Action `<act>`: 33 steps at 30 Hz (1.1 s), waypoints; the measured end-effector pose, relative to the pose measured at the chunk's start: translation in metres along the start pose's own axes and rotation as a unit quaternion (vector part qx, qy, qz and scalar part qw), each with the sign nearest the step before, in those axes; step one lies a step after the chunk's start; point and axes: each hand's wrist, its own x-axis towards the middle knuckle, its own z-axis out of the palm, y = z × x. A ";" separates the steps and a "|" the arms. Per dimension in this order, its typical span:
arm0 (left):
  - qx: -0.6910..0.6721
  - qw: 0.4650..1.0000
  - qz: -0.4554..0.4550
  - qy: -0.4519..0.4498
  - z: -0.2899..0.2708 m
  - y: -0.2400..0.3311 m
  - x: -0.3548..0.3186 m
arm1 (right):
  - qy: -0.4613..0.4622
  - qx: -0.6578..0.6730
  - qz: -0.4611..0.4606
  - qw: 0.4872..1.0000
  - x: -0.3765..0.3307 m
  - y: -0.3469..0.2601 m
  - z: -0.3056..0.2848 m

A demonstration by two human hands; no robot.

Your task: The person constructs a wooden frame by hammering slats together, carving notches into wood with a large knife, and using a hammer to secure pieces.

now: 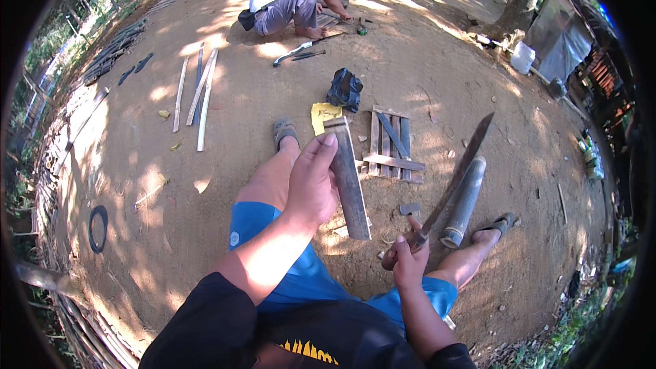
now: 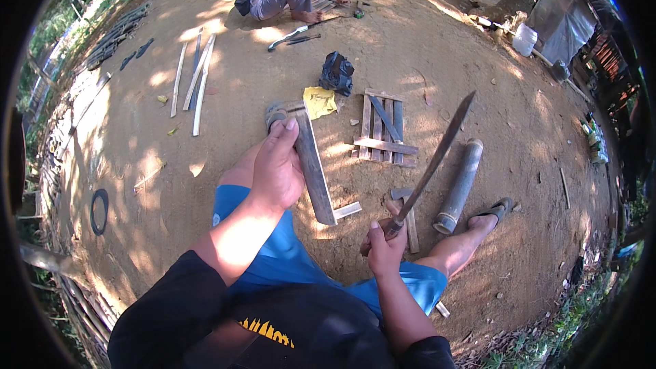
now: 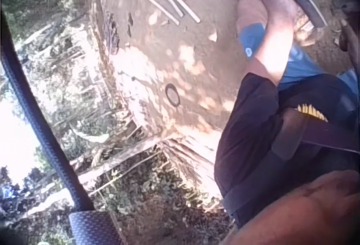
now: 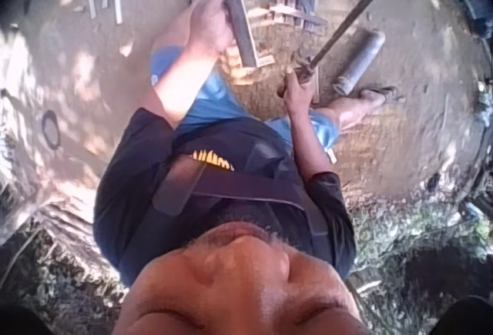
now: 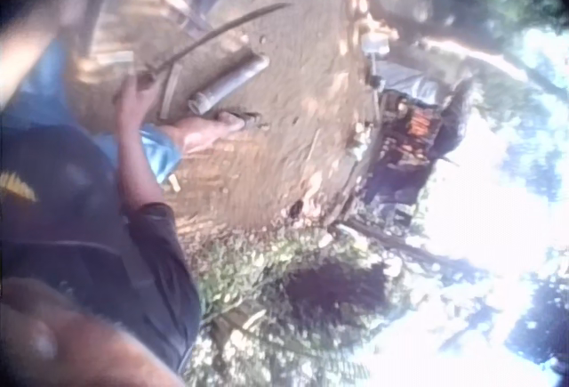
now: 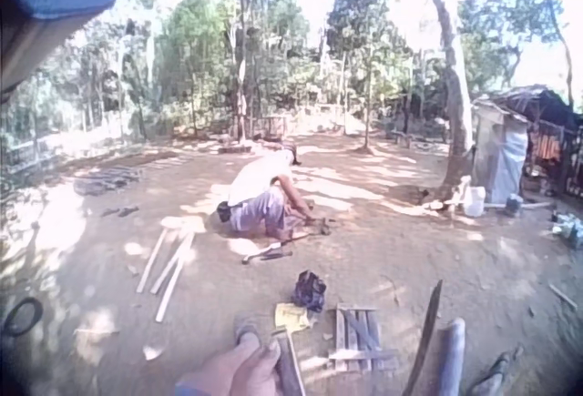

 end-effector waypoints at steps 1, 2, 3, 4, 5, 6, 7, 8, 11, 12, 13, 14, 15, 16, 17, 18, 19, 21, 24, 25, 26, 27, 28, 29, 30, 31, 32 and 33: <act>-0.009 0.999 -0.028 0.021 -0.002 0.003 0.001 | -0.027 -0.024 0.024 0.999 0.003 -0.005 0.002; -0.017 0.997 -0.056 0.042 -0.008 0.005 0.002 | -0.035 -0.004 -0.002 0.999 0.003 0.003 0.002; -0.026 0.994 -0.084 0.063 -0.013 0.006 0.003 | -0.057 -0.002 0.013 0.998 -0.002 0.002 0.002; -0.114 0.984 -0.130 0.037 -0.018 0.007 0.006 | -0.078 -0.001 0.027 0.997 -0.007 0.001 0.003; -0.165 0.975 -0.148 -0.005 -0.021 0.007 0.004 | -0.098 0.000 0.041 0.994 -0.013 -0.003 0.006; -0.185 0.970 -0.154 -0.030 -0.027 0.006 0.003 | -0.113 -0.023 0.044 0.992 -0.021 -0.018 0.014; -0.205 0.964 -0.160 -0.056 -0.032 0.005 0.003 | -0.128 -0.026 0.040 0.991 -0.025 -0.016 0.017; -0.222 0.958 -0.168 -0.070 -0.033 0.004 0.002 | -0.141 -0.031 0.034 0.989 -0.028 -0.015 0.018; -0.260 0.943 -0.178 -0.104 -0.033 0.001 0.000 | -0.171 -0.044 0.038 0.984 -0.038 -0.025 0.024; -0.266 0.942 -0.174 -0.111 -0.031 0.001 -0.002 | -0.180 -0.026 0.045 0.982 -0.041 -0.032 0.030; -0.274 0.939 -0.171 -0.118 -0.029 0.000 -0.004 | -0.189 -0.009 0.050 0.981 -0.043 -0.035 0.034; -0.276 0.938 -0.167 -0.125 -0.026 0.000 -0.005 | -0.199 -0.020 0.045 0.979 -0.043 -0.032 0.035; -0.278 0.938 -0.162 -0.131 -0.024 0.001 -0.007 | -0.209 -0.019 0.051 0.976 -0.043 -0.034 0.038; -0.282 0.936 -0.158 -0.138 -0.023 0.000 -0.007 | -0.219 -0.019 0.056 0.974 -0.042 -0.038 0.040; -0.280 0.937 -0.151 -0.142 -0.022 -0.002 -0.008 | -0.229 -0.020 0.062 0.971 -0.042 -0.042 0.043; -0.277 0.939 -0.143 -0.146 -0.022 -0.003 -0.008 | -0.225 0.014 0.067 0.972 -0.043 -0.044 0.047; -0.274 0.940 -0.135 -0.151 -0.021 -0.004 -0.008 | -0.221 0.047 0.070 0.972 -0.044 -0.047 0.052; -0.269 0.940 -0.121 -0.169 -0.021 -0.007 -0.010 | -0.215 0.093 0.075 0.969 -0.046 -0.052 0.058; -0.266 0.939 -0.101 -0.193 -0.019 -0.009 -0.012 | -0.211 0.116 0.075 0.968 -0.045 -0.052 0.063; -0.265 0.939 -0.095 -0.199 -0.018 -0.010 -0.012 | -0.210 0.114 0.073 0.968 -0.043 -0.046 0.063; -0.255 0.943 -0.083 -0.199 -0.017 -0.010 -0.013 | -0.208 0.111 0.071 0.969 -0.042 -0.043 0.063; -0.248 0.944 -0.076 -0.204 -0.019 -0.011 -0.013 | -0.204 0.111 0.080 0.969 -0.040 -0.044 0.062; -0.243 0.945 -0.068 -0.209 -0.022 -0.012 -0.012 | -0.200 0.110 0.089 0.969 -0.038 -0.047 0.061; -0.237 0.946 -0.061 -0.215 -0.023 -0.012 -0.011 | -0.196 0.109 0.098 0.970 -0.036 -0.049 0.060; -0.209 0.959 -0.055 -0.184 -0.023 -0.010 -0.010 | -0.172 0.114 0.102 0.973 -0.033 -0.049 0.060; -0.184 0.970 -0.051 -0.151 -0.024 -0.011 -0.010 | -0.152 0.116 0.100 0.976 -0.028 -0.050 0.055; -0.158 0.979 -0.048 -0.118 -0.025 -0.012 -0.010 | -0.132 0.118 0.098 0.979 -0.021 -0.052 0.051; -0.137 0.985 -0.048 -0.089 -0.024 -0.011 -0.011 | -0.111 0.120 0.095 0.982 -0.013 -0.054 0.045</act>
